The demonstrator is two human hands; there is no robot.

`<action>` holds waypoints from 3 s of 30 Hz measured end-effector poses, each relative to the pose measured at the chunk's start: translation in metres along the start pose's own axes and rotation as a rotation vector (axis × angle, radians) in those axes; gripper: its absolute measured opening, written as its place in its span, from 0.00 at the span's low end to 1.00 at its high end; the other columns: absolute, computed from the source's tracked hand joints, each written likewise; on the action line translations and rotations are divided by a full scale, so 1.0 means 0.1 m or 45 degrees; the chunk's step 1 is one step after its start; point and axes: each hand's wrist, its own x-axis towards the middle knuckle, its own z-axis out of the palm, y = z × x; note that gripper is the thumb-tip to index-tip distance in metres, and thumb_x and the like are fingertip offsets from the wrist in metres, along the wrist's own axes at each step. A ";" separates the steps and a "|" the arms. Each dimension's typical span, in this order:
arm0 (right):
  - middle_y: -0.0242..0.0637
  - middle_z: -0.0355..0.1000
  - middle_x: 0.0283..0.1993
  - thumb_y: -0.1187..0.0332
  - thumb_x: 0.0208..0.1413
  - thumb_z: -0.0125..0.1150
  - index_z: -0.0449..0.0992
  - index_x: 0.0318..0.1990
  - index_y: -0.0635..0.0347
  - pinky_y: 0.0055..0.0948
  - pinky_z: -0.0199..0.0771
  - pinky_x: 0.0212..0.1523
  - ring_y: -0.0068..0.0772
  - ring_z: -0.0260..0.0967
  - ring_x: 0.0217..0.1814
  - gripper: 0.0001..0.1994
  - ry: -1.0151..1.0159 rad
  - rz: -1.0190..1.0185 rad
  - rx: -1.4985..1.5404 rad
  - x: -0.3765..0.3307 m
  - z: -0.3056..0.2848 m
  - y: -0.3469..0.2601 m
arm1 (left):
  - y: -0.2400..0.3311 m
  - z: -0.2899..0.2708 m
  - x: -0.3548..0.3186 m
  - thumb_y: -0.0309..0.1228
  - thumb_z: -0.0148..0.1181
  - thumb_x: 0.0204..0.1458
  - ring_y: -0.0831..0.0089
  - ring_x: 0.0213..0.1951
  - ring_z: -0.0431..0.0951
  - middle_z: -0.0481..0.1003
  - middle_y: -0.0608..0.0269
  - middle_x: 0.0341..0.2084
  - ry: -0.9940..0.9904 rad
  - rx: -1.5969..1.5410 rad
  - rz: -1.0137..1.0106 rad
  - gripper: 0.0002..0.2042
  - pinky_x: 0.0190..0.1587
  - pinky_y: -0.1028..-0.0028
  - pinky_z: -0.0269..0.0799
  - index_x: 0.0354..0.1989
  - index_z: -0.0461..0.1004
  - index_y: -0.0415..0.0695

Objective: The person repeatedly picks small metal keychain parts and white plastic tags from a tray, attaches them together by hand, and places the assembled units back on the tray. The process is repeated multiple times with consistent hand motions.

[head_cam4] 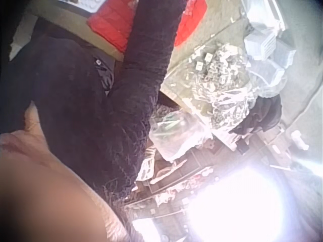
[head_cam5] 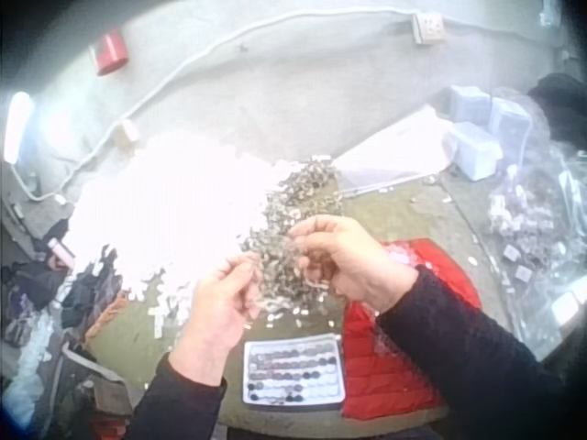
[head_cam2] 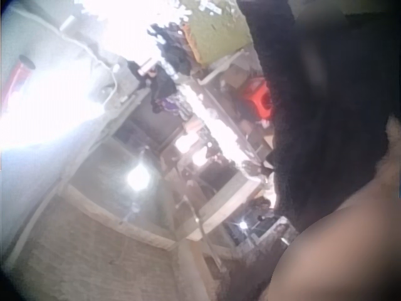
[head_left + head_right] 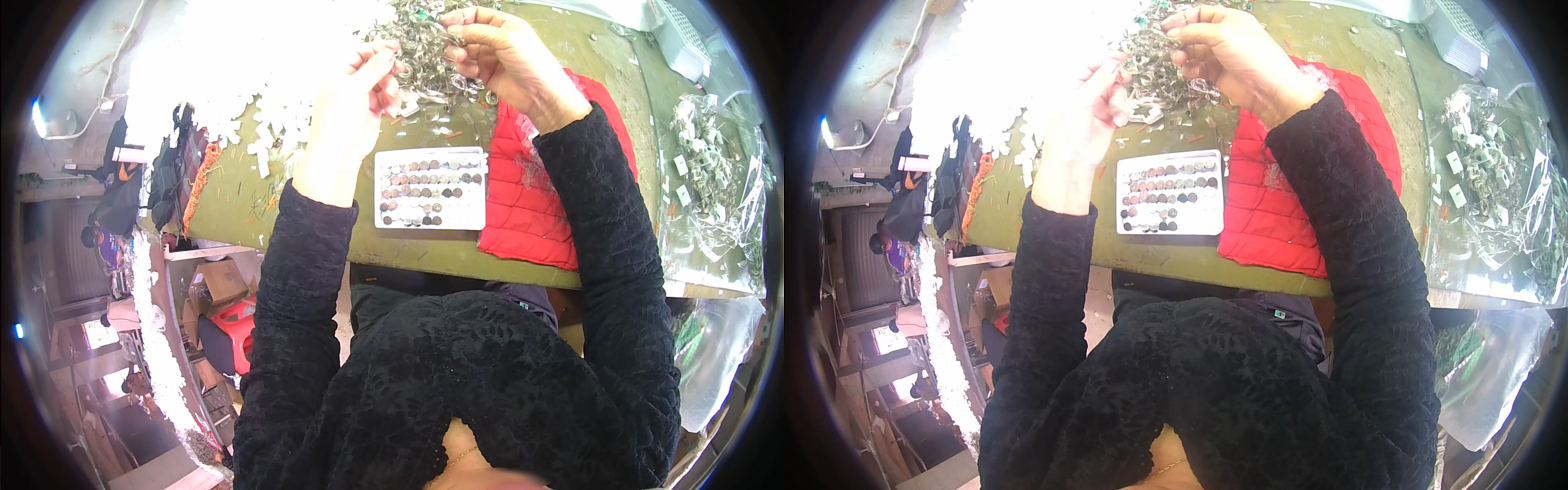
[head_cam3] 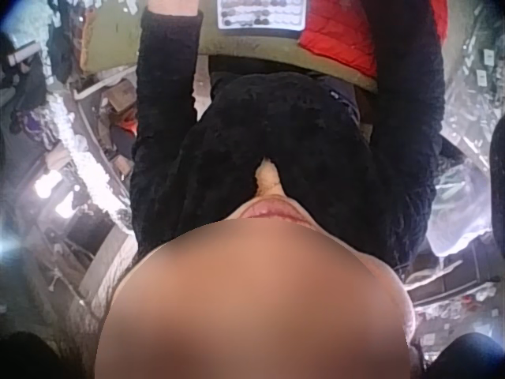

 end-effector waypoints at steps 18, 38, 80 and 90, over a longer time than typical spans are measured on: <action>0.36 0.76 0.33 0.61 0.59 0.60 0.75 0.44 0.65 0.25 0.72 0.36 0.26 0.74 0.35 0.15 -0.416 -0.303 -0.788 -0.41 0.65 -0.06 | 0.22 0.23 -0.55 0.20 0.59 0.55 0.82 0.26 0.77 0.80 0.59 0.36 0.103 0.475 0.555 0.10 0.26 0.85 0.70 0.45 0.74 0.34; 0.44 0.74 0.33 0.76 0.50 0.64 0.75 0.43 0.62 0.34 0.74 0.34 0.44 0.75 0.35 0.12 -0.407 -0.749 -1.770 -1.34 1.07 0.33 | 0.29 -0.18 -1.50 0.20 0.61 0.52 0.80 0.23 0.76 0.77 0.62 0.23 -0.213 0.810 0.221 0.04 0.25 0.80 0.71 0.35 0.79 0.34; 0.23 0.67 0.28 0.67 0.62 0.56 0.71 0.42 0.60 0.14 0.60 0.27 0.11 0.60 0.27 0.07 -0.020 0.110 -0.458 -1.24 1.23 0.86 | -0.07 -0.46 -1.62 0.18 0.60 0.53 0.75 0.29 0.81 0.79 0.60 0.34 0.156 0.362 0.359 0.11 0.29 0.79 0.76 0.45 0.71 0.38; 0.19 0.63 0.26 0.66 0.62 0.56 0.72 0.41 0.57 0.12 0.52 0.24 0.08 0.54 0.24 0.06 -0.090 0.233 -0.338 -1.35 1.28 0.89 | -0.11 -0.52 -1.75 0.18 0.59 0.53 0.73 0.27 0.79 0.77 0.58 0.34 0.036 0.103 0.219 0.17 0.27 0.78 0.75 0.51 0.68 0.37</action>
